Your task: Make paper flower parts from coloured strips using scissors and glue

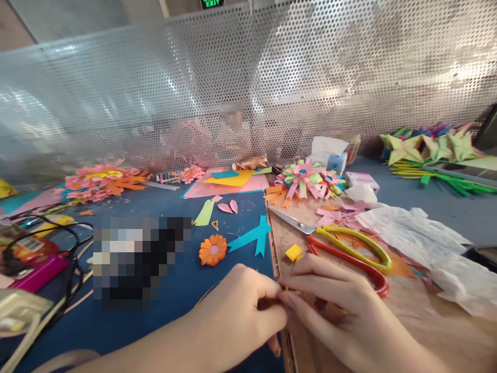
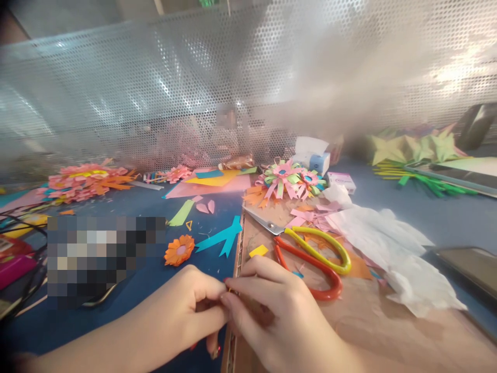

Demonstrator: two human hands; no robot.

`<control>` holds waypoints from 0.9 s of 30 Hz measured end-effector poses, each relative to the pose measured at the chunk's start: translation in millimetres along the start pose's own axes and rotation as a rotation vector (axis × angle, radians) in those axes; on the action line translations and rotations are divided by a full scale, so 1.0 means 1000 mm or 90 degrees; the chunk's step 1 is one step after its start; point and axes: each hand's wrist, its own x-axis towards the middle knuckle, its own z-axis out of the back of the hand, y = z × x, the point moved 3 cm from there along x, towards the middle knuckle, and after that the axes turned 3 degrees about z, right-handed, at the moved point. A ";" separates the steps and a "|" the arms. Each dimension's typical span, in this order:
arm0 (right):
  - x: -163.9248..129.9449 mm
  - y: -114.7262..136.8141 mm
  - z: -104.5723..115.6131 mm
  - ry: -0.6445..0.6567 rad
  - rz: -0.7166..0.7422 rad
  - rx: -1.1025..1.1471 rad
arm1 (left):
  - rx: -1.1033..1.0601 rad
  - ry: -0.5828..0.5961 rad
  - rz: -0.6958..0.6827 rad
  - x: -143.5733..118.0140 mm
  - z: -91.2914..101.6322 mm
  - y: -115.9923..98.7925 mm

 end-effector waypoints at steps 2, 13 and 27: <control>0.001 0.000 0.000 0.001 -0.002 0.005 | -0.003 0.000 0.000 0.000 0.000 0.000; 0.001 -0.002 0.000 -0.014 0.010 -0.045 | -0.027 -0.005 -0.018 0.001 -0.002 0.003; -0.002 -0.004 0.001 -0.021 0.024 -0.038 | -0.025 -0.005 -0.020 0.001 -0.002 0.003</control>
